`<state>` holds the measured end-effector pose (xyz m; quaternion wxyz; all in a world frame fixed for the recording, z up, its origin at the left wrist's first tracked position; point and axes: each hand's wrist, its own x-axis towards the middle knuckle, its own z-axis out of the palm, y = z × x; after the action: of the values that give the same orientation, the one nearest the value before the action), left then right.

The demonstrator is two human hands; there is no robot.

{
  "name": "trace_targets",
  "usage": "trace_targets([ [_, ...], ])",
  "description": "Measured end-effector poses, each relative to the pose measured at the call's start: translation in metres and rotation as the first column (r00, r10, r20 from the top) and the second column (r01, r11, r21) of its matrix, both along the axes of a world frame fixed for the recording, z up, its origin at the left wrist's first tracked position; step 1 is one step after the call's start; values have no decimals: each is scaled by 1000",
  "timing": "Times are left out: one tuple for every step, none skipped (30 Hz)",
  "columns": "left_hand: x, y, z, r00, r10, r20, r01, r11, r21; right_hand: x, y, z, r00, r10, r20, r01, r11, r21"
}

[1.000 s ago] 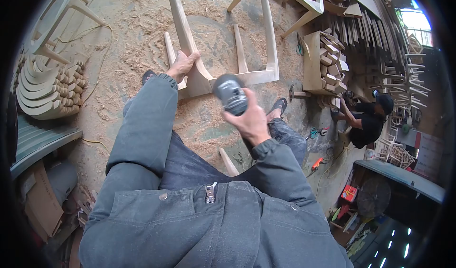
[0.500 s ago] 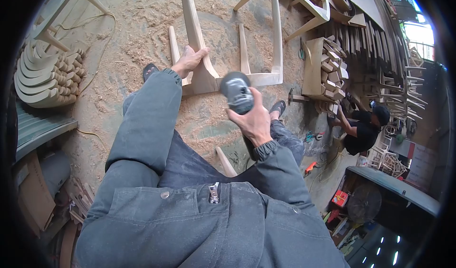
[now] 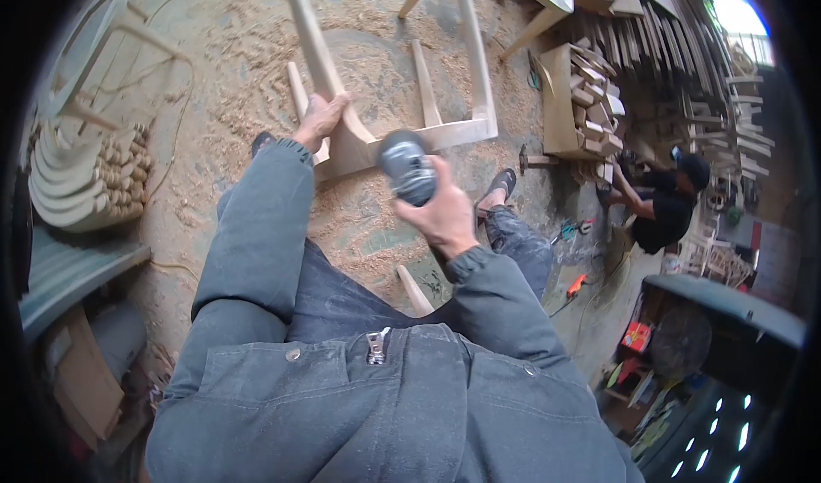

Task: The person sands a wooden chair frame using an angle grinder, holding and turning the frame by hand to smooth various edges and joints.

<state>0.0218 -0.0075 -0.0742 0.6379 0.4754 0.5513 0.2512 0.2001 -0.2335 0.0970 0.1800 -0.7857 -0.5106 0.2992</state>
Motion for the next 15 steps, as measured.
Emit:
trace_targets([
  [-2, 0, -2, 999, -15, 37, 14, 1000, 14, -8, 1, -3, 992, 99, 75, -97, 995, -28],
  [0, -2, -5, 997, 52, 55, -55, 996, 64, -13, 0, -9, 984, 142, 110, -141, 990, -20],
  [3, -4, -10, 990, 119, 77, -127, 986, 107, -15, -2, -14, 972, 186, 145, -185, 983, -19],
  [4, -5, -5, 989, 119, 92, -124, 991, 56, -13, -5, -13, 975, 171, 144, -175, 985, 10],
  [4, -6, -1, 987, 125, 103, -126, 992, 0, -5, -8, -12, 979, 148, 138, -152, 988, 15],
  [5, -6, 1, 989, 124, 82, -124, 992, -6, 7, -12, -10, 993, 83, 85, -85, 996, 12],
  [6, -3, -7, 991, 109, 73, -109, 994, -5, 19, -16, -9, 999, 21, 30, -21, 1000, 7],
  [7, 0, -15, 991, 120, 59, -119, 993, -10, 33, -19, -7, 998, -59, -5, 59, 998, -10],
  [6, 0, -23, 990, 134, 45, -134, 991, -15, 45, -23, -6, 984, -151, -100, 158, 985, 68],
  [5, 0, -23, 991, 129, 34, -129, 992, -13, 55, -22, -10, 980, -197, -18, 197, 959, 205],
  [4, 1, -23, 993, 120, 13, -120, 993, -4, 69, -21, -7, 947, -318, -37, 320, 942, 97],
  [4, 2, -21, 994, 109, -5, -109, 994, 3, 79, -16, -9, 882, -402, -245, 432, 898, 82],
  [3, 2, -27, 995, 99, -8, -99, 995, 12, 87, -13, -14, 768, -466, -440, 537, 842, 45],
  [3, 2, -32, 995, 104, 5, -104, 993, 52, 95, -14, -25, 752, -473, -460, 558, 828, 60],
  [4, 4, -34, 993, 115, 24, -117, 989, 92, 91, -13, -18, 753, -469, -462, 559, 826, 74],
])
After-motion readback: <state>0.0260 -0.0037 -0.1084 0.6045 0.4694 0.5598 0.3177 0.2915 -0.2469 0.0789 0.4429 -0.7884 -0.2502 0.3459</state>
